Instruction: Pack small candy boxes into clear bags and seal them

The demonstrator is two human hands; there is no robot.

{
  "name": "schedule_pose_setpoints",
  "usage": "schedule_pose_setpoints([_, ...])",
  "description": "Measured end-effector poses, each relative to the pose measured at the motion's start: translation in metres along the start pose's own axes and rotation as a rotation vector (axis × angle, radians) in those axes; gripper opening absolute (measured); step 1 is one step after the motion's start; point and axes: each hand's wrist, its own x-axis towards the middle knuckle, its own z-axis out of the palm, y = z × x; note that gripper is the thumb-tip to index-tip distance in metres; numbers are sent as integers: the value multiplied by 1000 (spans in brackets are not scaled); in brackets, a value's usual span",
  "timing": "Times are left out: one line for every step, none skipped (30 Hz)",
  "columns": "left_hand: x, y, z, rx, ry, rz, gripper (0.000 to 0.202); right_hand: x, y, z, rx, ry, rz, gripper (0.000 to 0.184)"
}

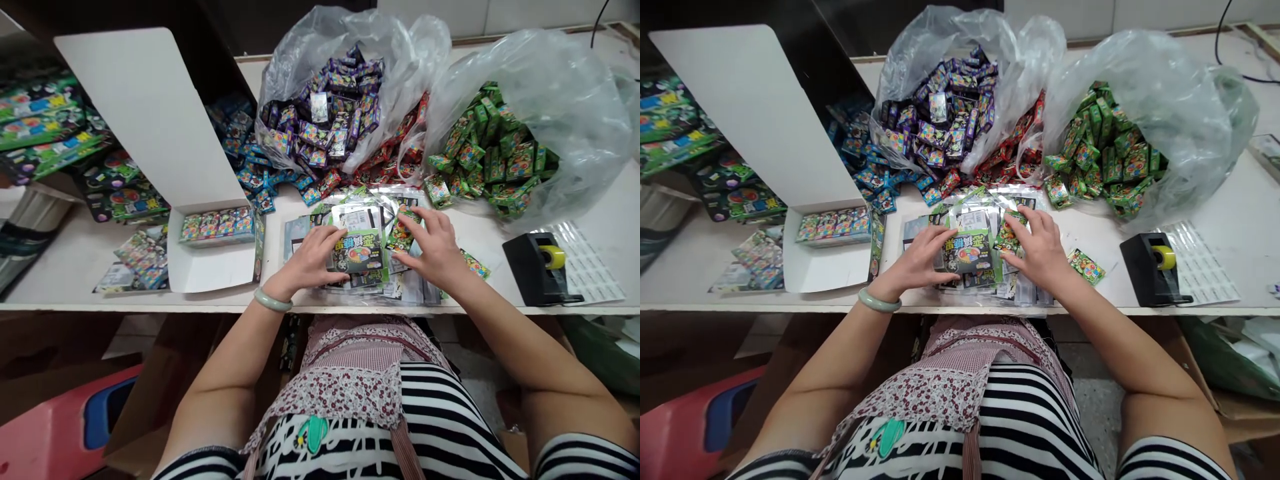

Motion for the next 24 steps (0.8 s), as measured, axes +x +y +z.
schedule_pose_setpoints([-2,1,-1,-12,-10,-4,95,2,-3,-3,-15,-14,-7,73])
schedule_pose_setpoints([-4,1,-1,-24,-15,-11,94,3,-5,-6,-32,-22,-11,72])
schedule_pose_setpoints([-6,2,-1,-32,-15,-19,94,4,-8,-9,-50,-25,-15,71])
schedule_pose_setpoints([-7,3,-1,-33,-11,-24,94,5,-11,-11,-67,-28,-25,70])
schedule_pose_setpoints([-8,3,-1,-27,-3,-25,95,6,-13,-13,-80,-38,-46,69])
schedule_pose_setpoints([-9,4,0,-14,6,-21,95,6,-15,-14,-90,-63,-78,67])
schedule_pose_setpoints([-10,4,0,3,17,-15,95,6,-17,-15,-96,-102,-117,66])
schedule_pose_setpoints([-10,5,0,17,27,-7,95,6,-18,-15,-99,-147,-157,64])
schedule_pose_setpoints([-11,5,0,24,35,-2,94,5,-19,-15,-99,-189,-191,63])
schedule_pose_setpoints([-11,5,0,20,39,0,94,5,-19,-15,-95,-225,-217,63])
schedule_pose_setpoints([-13,5,0,5,40,-1,94,4,-18,-16,-87,-254,-238,63])
schedule_pose_setpoints([-14,5,0,-17,37,-2,93,4,-16,-16,-73,-278,-261,63])
schedule_pose_setpoints([-15,5,1,-40,32,-1,93,4,-14,-16,-56,-298,-285,64])
schedule_pose_setpoints([-16,6,2,-60,29,2,93,4,-12,-17,-35,-316,-309,65])
schedule_pose_setpoints([-18,7,2,-74,29,7,93,4,-9,-17,-9,-330,-333,67])
schedule_pose_setpoints([-19,8,4,-81,30,12,93,4,-7,-16,25,-337,-353,71])
schedule_pose_setpoints([-19,10,5,-88,30,15,93,5,-6,-14,67,-339,-365,77])
schedule_pose_setpoints([-20,12,6,-99,29,17,93,5,-5,-12,117,-336,-368,84])
schedule_pose_setpoints([-20,14,8,-113,28,18,93,4,-5,-8,169,-328,-364,91])
schedule_pose_setpoints([-20,16,9,-129,28,16,93,4,-7,-4,218,-316,-357,96])
schedule_pose_setpoints([-20,18,11,-143,31,12,93,3,-8,0,259,-301,-348,98])
schedule_pose_setpoints([-20,18,12,-152,42,7,94,2,-11,4,290,-279,-334,100])
schedule_pose_setpoints([-21,18,13,-151,61,-1,94,1,-13,8,308,-247,-313,102])
schedule_pose_setpoints([-23,18,13,-142,85,-14,94,0,-16,11,314,-209,-288,102])
